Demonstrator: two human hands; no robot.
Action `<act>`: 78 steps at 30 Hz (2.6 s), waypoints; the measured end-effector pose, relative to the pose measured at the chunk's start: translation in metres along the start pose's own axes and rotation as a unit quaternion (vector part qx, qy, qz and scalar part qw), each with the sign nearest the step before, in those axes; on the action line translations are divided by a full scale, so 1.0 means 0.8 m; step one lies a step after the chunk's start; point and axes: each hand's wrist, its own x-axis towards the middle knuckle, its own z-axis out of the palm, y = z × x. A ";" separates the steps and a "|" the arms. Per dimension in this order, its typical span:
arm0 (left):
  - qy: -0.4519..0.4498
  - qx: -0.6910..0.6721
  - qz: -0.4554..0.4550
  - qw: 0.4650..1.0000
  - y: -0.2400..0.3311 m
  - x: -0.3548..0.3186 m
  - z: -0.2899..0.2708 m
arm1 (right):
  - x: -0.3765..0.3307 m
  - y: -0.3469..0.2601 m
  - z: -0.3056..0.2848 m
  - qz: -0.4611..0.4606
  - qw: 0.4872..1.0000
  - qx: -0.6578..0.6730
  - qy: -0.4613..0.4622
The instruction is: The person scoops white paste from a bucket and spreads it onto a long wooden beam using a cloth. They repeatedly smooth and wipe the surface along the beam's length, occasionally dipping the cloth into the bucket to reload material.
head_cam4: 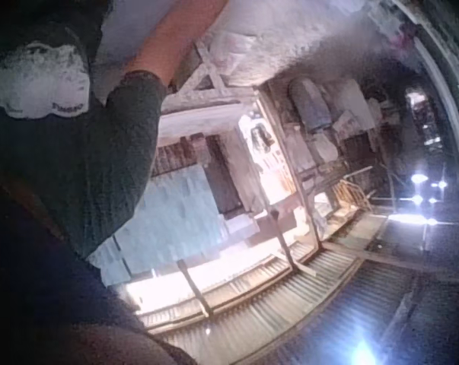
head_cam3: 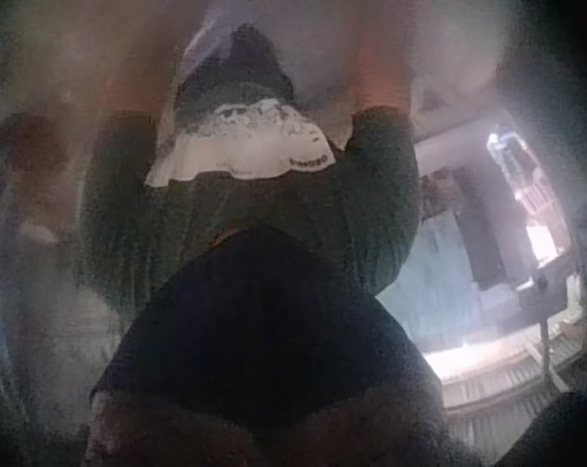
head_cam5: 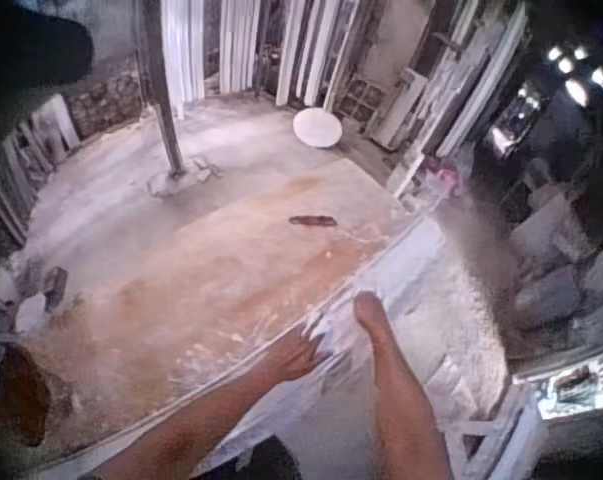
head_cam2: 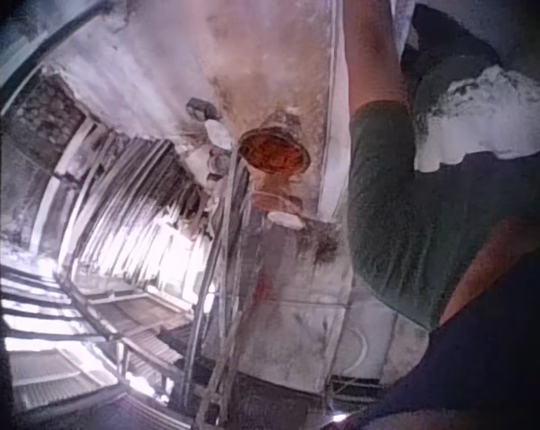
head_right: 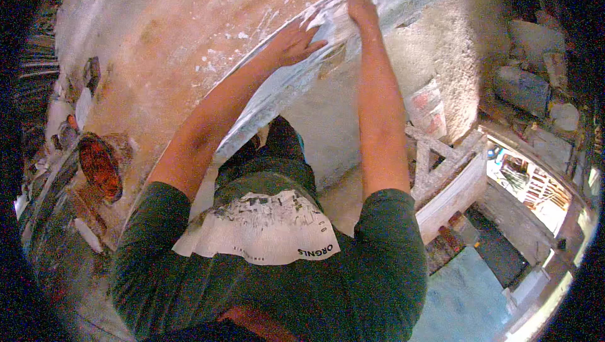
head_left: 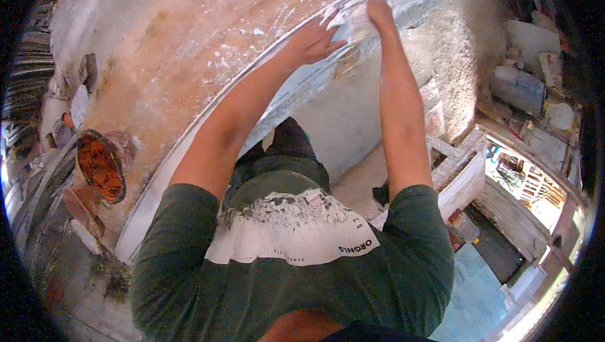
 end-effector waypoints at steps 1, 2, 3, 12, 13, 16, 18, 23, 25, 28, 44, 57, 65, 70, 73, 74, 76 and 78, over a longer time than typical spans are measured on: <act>0.007 0.023 0.005 1.000 -0.004 0.006 0.007 | 0.004 -0.007 -0.006 0.063 0.996 0.060 0.038; 0.010 0.047 0.012 0.999 -0.007 0.009 0.011 | -0.001 -0.021 -0.022 0.127 0.982 0.122 0.074; 0.015 0.072 0.019 0.997 -0.008 0.007 0.014 | -0.009 -0.036 -0.034 0.191 0.958 0.182 0.111; -0.129 0.062 -0.009 0.990 0.006 -0.267 -0.078 | -0.230 -0.255 0.005 -0.100 0.994 0.040 -0.023; -0.144 0.058 -0.011 0.988 -0.001 -0.301 -0.084 | -0.234 -0.259 0.002 -0.077 0.992 0.074 -0.064; -0.192 0.064 -0.086 0.976 0.005 -0.372 -0.115 | -0.144 -0.163 0.000 -0.002 0.999 0.016 -0.037; -0.185 0.076 -0.126 0.972 0.006 -0.392 -0.122 | -0.101 -0.111 -0.037 0.030 0.999 -0.011 -0.013; -0.182 0.066 -0.130 0.973 -0.005 -0.355 -0.109 | -0.122 -0.155 -0.005 -0.138 0.978 -0.057 -0.145; -0.200 0.056 -0.129 0.970 -0.010 -0.314 -0.096 | -0.164 -0.195 0.024 -0.090 0.994 0.029 -0.056; -0.210 -0.002 -0.154 0.965 -0.018 -0.239 -0.073 | -0.119 -0.164 -0.017 0.014 0.989 0.136 -0.057; -0.155 0.050 -0.109 0.981 0.026 0.265 0.020 | 0.110 0.151 -0.086 0.022 0.981 0.176 -0.074; -0.007 0.055 0.040 0.998 0.059 0.551 0.099 | 0.291 0.389 -0.108 0.083 0.987 0.065 0.125; -0.080 0.095 -0.008 0.992 0.067 0.262 0.020 | 0.112 0.168 -0.058 0.036 0.997 0.065 0.014; -0.208 0.095 -0.134 0.964 0.070 0.130 -0.016 | 0.007 0.081 -0.077 -0.112 0.969 0.191 -0.114; -0.182 0.108 -0.157 0.965 0.071 0.153 -0.026 | 0.053 0.104 -0.092 -0.131 0.981 0.137 -0.043; -0.190 0.111 -0.139 0.966 0.066 0.172 -0.022 | 0.084 0.120 -0.091 -0.107 0.984 0.133 -0.057; -0.202 0.116 -0.107 0.967 0.047 0.216 -0.005 | 0.136 0.168 -0.094 -0.013 0.988 0.153 0.015; -0.195 0.124 -0.079 0.970 0.043 0.287 0.009 | 0.202 0.234 -0.076 0.041 0.997 0.052 0.034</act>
